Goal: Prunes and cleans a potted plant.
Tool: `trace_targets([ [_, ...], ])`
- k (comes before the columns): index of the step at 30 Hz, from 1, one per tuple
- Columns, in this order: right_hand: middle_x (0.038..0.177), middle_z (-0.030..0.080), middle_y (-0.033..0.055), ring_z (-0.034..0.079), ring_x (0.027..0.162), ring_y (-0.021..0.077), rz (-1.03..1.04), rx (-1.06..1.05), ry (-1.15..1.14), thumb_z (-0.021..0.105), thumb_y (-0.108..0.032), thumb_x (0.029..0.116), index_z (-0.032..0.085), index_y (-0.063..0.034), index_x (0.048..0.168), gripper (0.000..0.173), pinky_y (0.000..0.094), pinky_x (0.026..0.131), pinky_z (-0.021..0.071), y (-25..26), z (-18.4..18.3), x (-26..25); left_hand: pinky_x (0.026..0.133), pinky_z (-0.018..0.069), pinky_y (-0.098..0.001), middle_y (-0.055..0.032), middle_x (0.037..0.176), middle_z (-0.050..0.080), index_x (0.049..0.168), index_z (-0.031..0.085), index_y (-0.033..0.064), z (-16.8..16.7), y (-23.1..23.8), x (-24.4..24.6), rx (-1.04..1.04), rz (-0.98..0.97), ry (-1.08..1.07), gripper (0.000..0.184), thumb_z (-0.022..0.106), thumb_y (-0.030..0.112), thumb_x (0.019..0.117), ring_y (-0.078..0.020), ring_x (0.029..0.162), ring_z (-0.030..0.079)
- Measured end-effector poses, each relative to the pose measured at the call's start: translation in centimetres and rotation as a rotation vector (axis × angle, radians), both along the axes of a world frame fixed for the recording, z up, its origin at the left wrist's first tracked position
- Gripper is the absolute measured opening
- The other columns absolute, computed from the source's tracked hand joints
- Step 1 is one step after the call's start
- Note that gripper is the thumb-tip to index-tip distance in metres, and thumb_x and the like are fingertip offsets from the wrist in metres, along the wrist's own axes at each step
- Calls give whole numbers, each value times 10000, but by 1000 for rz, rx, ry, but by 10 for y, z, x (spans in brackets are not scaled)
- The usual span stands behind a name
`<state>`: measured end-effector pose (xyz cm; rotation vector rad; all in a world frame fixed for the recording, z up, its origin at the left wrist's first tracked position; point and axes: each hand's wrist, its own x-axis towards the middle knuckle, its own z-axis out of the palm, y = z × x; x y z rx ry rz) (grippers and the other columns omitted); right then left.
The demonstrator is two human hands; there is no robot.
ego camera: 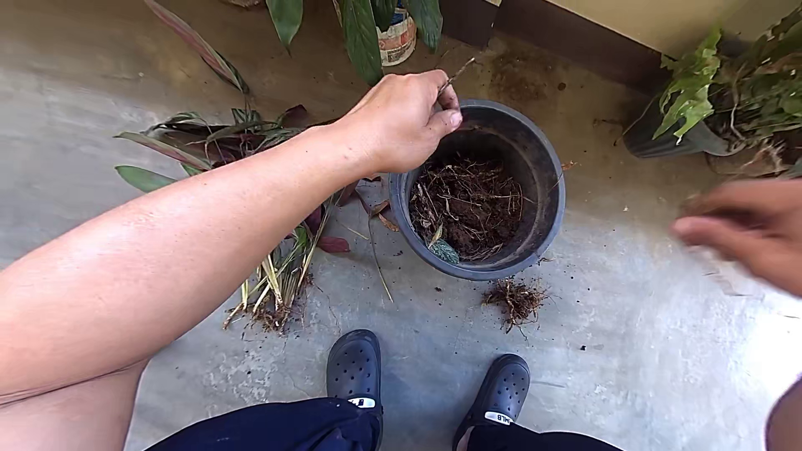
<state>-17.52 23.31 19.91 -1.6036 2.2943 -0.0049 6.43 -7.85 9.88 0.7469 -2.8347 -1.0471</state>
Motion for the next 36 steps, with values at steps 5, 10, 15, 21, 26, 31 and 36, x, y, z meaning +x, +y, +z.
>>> trace_targets([
  [5,1047,697,142,703,832,311,80,277,5,772,-311,940,739,-84,1152,312,578,754,582,-36,-58,35,864,505,-617,-197,952,672,1411,524,54,-15,-17,8,-11,90,-230,471,671,263,1015,-387,911,659],
  [10,1316,603,160,697,981,365,286,168,-127,761,-107,895,596,-201,1405,545,573,794,596,-115,-119,102,895,515,-625,-214,986,678,1506,417,55,-36,-15,3,27,101,-326,650,736,232,967,-411,964,667],
  [15,1176,671,171,689,1024,328,509,65,-395,621,-23,946,725,-101,1197,282,505,874,570,-145,-187,127,907,518,-582,-194,989,671,1540,388,65,-37,-13,7,40,97,-315,653,702,232,993,-378,957,663],
  [21,944,747,19,709,759,67,171,-249,-675,691,-119,974,752,-56,1033,106,271,715,627,-144,-136,88,897,527,-570,-188,988,677,1523,407,63,-41,-18,9,63,79,-274,623,698,215,994,-367,940,670],
  [26,869,752,-11,722,744,92,98,-75,-565,702,-221,978,745,-129,1048,123,347,727,631,-140,-118,73,893,525,-574,-181,966,672,1515,413,72,-43,-19,9,76,85,-274,621,708,213,987,-364,925,665],
  [31,973,726,104,692,904,245,198,302,-505,662,-381,1013,749,-81,1128,333,511,853,545,-148,-164,121,905,515,-598,-203,992,671,1533,391,68,-43,-18,7,66,95,-292,628,689,213,1000,-390,961,663],
  [36,868,707,80,678,811,217,179,190,-512,636,-234,1024,743,-77,1039,190,483,774,542,-142,-141,113,923,513,-591,-205,1011,674,1533,394,61,-43,-18,9,64,87,-288,619,679,212,1006,-389,983,664],
])
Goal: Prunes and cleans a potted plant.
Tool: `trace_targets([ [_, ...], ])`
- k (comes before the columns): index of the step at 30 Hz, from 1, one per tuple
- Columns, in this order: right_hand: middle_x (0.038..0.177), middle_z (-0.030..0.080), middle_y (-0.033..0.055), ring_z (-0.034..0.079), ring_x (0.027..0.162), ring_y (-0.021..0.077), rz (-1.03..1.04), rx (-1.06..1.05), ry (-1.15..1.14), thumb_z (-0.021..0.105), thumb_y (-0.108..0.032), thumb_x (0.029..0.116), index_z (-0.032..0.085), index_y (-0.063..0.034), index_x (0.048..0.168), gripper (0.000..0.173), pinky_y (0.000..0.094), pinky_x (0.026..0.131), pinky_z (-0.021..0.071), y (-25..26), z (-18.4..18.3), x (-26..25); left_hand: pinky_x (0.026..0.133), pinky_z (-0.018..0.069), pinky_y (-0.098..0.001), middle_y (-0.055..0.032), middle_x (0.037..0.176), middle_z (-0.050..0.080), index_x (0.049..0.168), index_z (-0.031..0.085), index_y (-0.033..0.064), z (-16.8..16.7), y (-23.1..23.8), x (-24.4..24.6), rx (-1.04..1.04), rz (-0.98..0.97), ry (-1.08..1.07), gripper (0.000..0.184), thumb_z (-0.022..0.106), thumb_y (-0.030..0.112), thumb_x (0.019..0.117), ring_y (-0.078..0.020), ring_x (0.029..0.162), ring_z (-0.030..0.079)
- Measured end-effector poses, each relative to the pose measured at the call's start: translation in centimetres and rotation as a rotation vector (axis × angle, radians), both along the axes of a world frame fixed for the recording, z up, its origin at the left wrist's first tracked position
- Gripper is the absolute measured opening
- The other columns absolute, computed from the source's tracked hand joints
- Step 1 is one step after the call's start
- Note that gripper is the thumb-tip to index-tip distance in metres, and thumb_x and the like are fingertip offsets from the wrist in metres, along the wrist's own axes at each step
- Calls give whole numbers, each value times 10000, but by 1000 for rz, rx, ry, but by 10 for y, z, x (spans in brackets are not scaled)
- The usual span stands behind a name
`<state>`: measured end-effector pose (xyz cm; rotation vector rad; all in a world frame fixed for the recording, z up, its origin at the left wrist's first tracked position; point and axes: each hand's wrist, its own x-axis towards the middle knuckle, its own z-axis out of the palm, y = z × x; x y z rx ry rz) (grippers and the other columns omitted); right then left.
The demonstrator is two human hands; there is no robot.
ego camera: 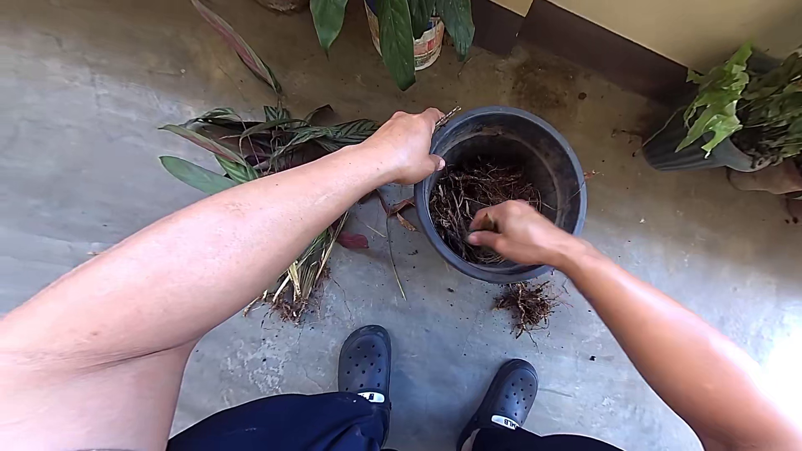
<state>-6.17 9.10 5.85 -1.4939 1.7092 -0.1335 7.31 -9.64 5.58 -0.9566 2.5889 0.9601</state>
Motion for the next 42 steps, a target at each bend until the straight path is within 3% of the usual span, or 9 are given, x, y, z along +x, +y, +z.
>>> trace_targets([
  [5,757,675,-83,584,636,-14,-188,-242,-68,674,-210,985,746,-154,994,92,235,607,499,15,56,-38,886,521,-588,-194,978,669,1514,414,66,-1,-3,0,20,1,20,595,683,205,1001,-379,935,662],
  [8,803,697,-22,639,702,82,-154,-202,123,692,-234,986,746,-153,1007,100,357,669,536,11,60,-44,888,519,-590,-200,977,667,1509,417,64,-1,-3,-2,13,-1,3,593,687,204,999,-381,937,661],
  [10,989,744,79,719,917,226,-61,-156,199,690,-215,987,753,-104,1066,150,508,852,580,7,35,-32,893,519,-593,-198,984,673,1507,419,63,-1,-2,-2,-2,-5,-5,591,686,207,1000,-380,946,665],
  [15,1151,728,133,689,1108,323,153,-109,110,666,-101,955,720,-120,1216,267,558,971,536,-9,-47,11,907,516,-602,-206,989,674,1528,408,71,0,0,-2,-14,5,-9,603,675,210,1006,-396,962,663],
  [17,1181,722,138,675,1145,334,228,-84,96,619,-33,945,714,-124,1240,323,549,981,525,-12,-59,18,912,513,-604,-207,990,671,1533,405,77,0,0,-2,-12,7,-12,604,672,214,1008,-398,965,662],
  [21,1109,718,136,675,1097,317,270,-89,66,595,-65,971,751,-93,1109,210,513,953,525,-10,-71,11,890,517,-595,-195,960,663,1530,406,69,-3,-2,-1,-15,-3,0,610,677,223,1006,-382,928,658],
  [28,1050,738,65,695,978,156,-29,-290,-96,673,-140,986,755,-78,1062,128,384,930,543,-13,-42,-18,868,515,-595,-187,967,655,1531,419,101,-5,-4,0,17,22,7,611,691,230,1000,-373,905,648],
  [35,1151,741,101,678,1126,295,244,-23,50,602,-23,944,779,-171,1171,324,520,995,511,-10,-68,8,877,513,-609,-199,980,661,1524,426,107,-3,-2,-2,11,41,1,599,693,210,998,-386,918,654],
  [42,1071,728,108,675,1088,288,240,-54,14,611,-55,967,748,-104,1044,165,500,974,510,-11,-76,11,854,516,-597,-187,953,656,1522,430,106,-4,-1,-3,2,51,-2,598,695,198,994,-372,888,648],
])
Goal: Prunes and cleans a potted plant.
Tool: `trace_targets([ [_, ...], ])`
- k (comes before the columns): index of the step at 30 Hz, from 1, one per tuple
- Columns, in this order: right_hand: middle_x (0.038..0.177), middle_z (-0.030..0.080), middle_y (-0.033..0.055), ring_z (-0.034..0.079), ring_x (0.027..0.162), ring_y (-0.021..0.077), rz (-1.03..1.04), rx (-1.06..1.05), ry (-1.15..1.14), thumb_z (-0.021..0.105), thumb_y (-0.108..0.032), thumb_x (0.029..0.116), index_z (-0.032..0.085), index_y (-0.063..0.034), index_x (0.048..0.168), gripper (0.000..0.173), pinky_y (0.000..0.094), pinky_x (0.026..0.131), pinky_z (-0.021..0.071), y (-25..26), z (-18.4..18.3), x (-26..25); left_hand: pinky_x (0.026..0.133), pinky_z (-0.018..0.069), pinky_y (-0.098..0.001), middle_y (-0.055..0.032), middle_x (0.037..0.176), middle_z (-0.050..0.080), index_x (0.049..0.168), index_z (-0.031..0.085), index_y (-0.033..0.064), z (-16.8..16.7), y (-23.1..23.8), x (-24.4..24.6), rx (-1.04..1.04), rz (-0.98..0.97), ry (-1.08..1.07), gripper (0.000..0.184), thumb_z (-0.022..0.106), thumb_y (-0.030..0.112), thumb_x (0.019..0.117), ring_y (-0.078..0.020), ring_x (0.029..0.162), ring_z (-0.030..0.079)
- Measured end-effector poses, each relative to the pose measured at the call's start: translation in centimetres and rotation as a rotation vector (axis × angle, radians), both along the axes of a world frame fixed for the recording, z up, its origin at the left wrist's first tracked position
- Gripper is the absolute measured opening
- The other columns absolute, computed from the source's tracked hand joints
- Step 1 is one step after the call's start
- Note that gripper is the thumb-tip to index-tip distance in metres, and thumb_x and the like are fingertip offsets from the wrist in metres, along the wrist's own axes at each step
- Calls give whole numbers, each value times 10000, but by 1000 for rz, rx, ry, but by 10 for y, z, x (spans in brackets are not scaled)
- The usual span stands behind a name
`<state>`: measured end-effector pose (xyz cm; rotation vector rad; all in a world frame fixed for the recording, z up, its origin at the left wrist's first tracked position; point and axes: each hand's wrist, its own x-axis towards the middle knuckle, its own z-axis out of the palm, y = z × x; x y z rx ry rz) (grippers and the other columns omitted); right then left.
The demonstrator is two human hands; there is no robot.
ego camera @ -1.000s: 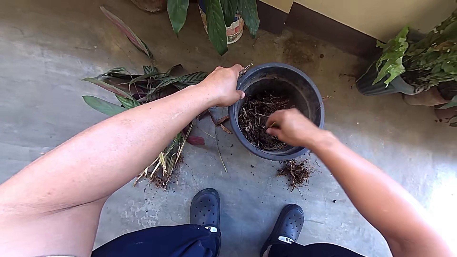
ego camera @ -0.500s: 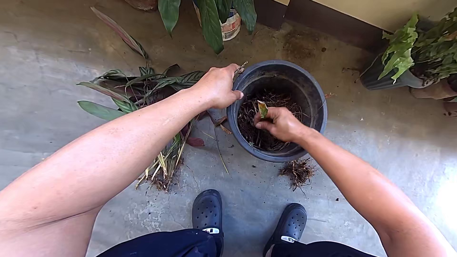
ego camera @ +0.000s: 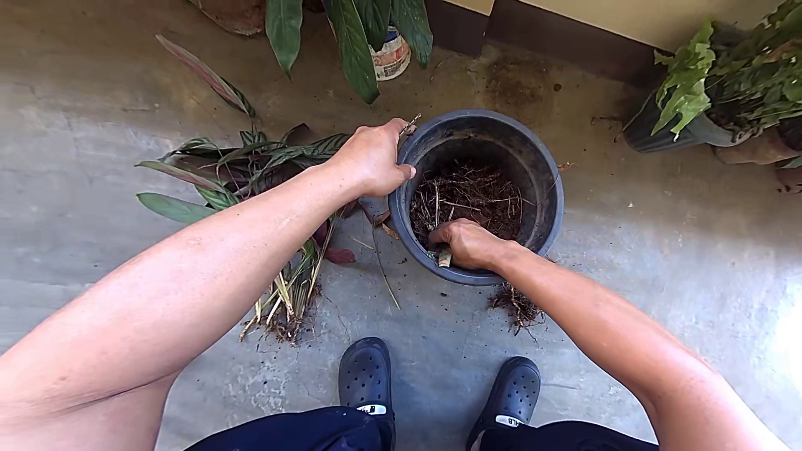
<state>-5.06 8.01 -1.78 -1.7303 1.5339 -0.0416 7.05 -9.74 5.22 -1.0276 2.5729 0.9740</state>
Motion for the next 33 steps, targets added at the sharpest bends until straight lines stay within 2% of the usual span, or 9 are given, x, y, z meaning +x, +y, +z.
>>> trace_targets([
  [6,1099,760,42,698,1036,149,-220,115,-196,671,-176,1007,781,-151,1160,190,409,972,523,8,19,-7,861,517,-587,-179,956,659,1519,430,104,0,-1,2,11,-11,7,588,687,200,1000,-363,895,650],
  [8,1057,769,9,703,991,108,-280,113,-225,712,-183,983,794,-172,1121,161,384,943,538,7,15,-7,853,518,-581,-171,951,654,1514,433,106,-1,-2,1,19,-14,8,586,692,199,996,-355,886,646],
  [11,995,766,31,704,954,148,-250,40,-199,666,-109,982,787,-134,1048,141,418,918,530,2,7,-3,845,517,-587,-173,939,651,1503,441,104,-1,-2,0,22,-4,11,588,706,189,985,-357,880,645],
  [17,1056,695,121,668,1013,246,-138,79,-130,576,-98,1032,679,-58,1115,138,452,934,516,-1,11,9,843,514,-591,-168,935,648,1501,440,112,-1,-2,0,14,-1,-7,572,692,200,996,-355,872,643],
  [21,1022,714,96,680,969,212,-228,81,-190,585,-81,1017,700,-68,1112,150,442,902,531,6,15,5,814,515,-584,-154,906,635,1490,451,115,-2,-2,1,24,0,16,561,695,195,991,-343,839,631],
  [24,1034,749,35,697,942,125,-323,96,-265,616,-87,1016,751,-123,1154,197,379,902,552,10,16,-2,798,519,-567,-144,889,627,1492,451,119,-2,-2,1,33,8,27,567,699,194,988,-328,819,626],
  [27,1017,771,7,705,953,115,-351,52,-236,656,-102,986,800,-159,1067,174,400,905,540,6,10,-1,791,520,-556,-136,882,620,1492,447,126,-2,-2,0,45,10,20,562,697,190,992,-318,806,620],
  [29,1030,761,37,703,974,157,-302,-6,-213,638,-80,979,786,-126,1044,168,424,910,535,2,6,2,776,517,-550,-132,862,612,1480,456,129,-2,-2,0,43,13,21,553,701,184,987,-314,785,611],
  [33,1194,671,150,644,1135,253,-196,-21,-218,533,23,995,691,-17,1126,209,422,1015,498,-1,5,11,774,516,-559,-132,851,612,1480,458,126,-2,-3,-1,26,7,14,551,699,189,988,-318,784,613],
])
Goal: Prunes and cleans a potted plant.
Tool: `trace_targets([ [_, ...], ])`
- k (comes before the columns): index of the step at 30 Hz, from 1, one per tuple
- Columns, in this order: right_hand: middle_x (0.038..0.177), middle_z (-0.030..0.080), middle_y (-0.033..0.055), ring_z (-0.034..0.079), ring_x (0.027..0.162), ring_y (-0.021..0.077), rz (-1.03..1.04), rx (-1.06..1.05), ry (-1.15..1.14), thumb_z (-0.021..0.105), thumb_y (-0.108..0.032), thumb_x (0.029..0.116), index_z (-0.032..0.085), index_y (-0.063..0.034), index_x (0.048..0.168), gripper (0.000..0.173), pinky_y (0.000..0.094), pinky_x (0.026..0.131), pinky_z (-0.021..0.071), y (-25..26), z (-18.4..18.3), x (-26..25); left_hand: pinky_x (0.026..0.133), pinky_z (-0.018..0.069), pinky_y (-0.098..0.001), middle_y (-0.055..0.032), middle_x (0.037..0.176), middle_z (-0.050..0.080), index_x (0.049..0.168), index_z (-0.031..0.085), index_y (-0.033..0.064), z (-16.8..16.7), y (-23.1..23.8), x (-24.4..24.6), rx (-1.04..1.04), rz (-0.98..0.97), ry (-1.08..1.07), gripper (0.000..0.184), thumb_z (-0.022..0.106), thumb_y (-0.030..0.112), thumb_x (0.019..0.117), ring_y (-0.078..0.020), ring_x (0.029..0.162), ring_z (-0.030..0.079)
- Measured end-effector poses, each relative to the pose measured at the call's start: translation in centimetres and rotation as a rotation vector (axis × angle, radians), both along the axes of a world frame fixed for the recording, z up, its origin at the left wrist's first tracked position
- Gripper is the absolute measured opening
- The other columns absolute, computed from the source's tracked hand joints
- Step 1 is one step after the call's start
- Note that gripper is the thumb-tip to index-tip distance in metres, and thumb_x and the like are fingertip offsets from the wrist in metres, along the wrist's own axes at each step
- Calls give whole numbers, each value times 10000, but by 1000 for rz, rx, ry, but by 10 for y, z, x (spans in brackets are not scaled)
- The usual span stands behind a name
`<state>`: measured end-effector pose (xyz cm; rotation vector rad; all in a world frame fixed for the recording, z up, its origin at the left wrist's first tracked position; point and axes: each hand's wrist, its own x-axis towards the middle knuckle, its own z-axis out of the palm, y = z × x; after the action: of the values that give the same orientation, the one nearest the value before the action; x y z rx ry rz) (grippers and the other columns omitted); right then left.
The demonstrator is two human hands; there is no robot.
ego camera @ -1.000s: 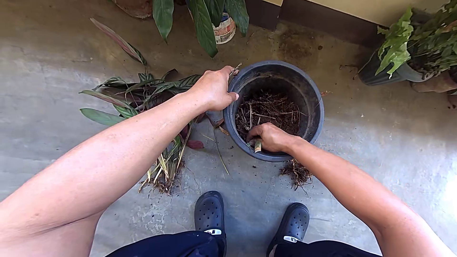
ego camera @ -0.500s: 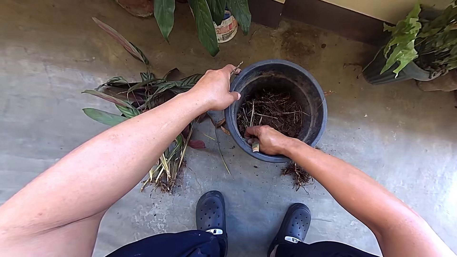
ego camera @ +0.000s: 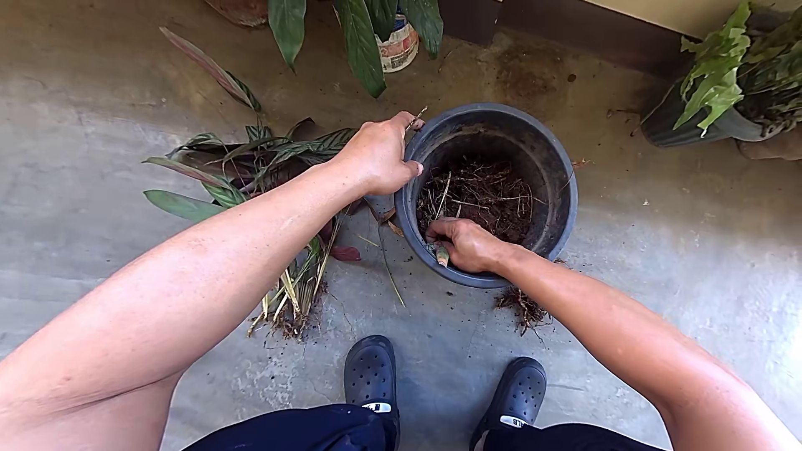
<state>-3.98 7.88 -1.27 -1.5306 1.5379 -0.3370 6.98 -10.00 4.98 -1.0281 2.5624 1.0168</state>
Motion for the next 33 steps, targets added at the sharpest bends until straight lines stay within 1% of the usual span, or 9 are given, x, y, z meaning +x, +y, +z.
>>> trace_targets([
  [4,1105,715,100,674,1053,204,-97,77,-43,561,-21,1003,712,-62,1105,187,433,950,520,2,5,-3,761,513,-542,-117,832,600,1481,464,140,-1,1,1,7,16,12,555,706,187,984,-299,759,598],
  [6,999,745,30,687,913,113,-189,109,-134,649,-99,994,756,-108,1054,123,372,858,546,5,7,-8,757,513,-529,-105,828,594,1486,460,143,-2,0,2,9,19,20,560,706,191,985,-286,751,592],
  [8,1012,753,12,680,849,57,-260,159,-258,710,-121,976,776,-108,1081,125,290,798,559,9,10,-12,758,517,-526,-105,834,596,1491,456,146,-3,-1,3,14,18,21,567,707,199,985,-281,753,595],
  [11,1061,765,16,706,913,47,-328,177,-355,757,-73,933,796,-102,1093,167,261,844,588,11,8,-14,742,514,-515,-94,824,586,1481,462,153,-4,-2,3,19,21,28,562,712,196,980,-269,736,585],
  [15,934,759,-16,679,866,29,-259,0,-259,718,-63,942,793,-112,966,93,279,826,550,8,1,-8,715,502,-491,-72,796,563,1475,470,159,-5,-2,3,19,22,37,557,716,188,976,-248,706,560],
  [20,964,693,50,660,891,146,-239,87,-182,610,-178,1040,692,-84,1070,129,396,837,535,4,6,-2,719,506,-487,-76,803,565,1493,463,151,-7,-3,3,32,25,55,572,711,188,979,-244,709,558],
  [26,795,675,19,627,668,83,-664,228,-480,500,-106,1087,566,-65,1105,80,244,653,525,4,6,-4,731,511,-499,-87,813,580,1500,457,149,-5,-1,4,29,33,50,575,707,193,984,-254,719,571],
  [30,758,615,-18,532,616,65,-655,122,-317,522,-116,1074,598,-88,1099,85,238,587,446,13,15,-19,745,511,-507,-93,827,584,1498,456,144,-4,-1,4,24,25,48,566,699,197,990,-264,735,579],
  [33,822,622,2,559,669,80,-606,-80,-252,519,-84,1051,610,-50,1130,126,267,622,488,14,49,-43,776,518,-523,-112,862,613,1489,463,142,-3,-1,4,21,16,48,563,705,191,983,-285,773,603],
])
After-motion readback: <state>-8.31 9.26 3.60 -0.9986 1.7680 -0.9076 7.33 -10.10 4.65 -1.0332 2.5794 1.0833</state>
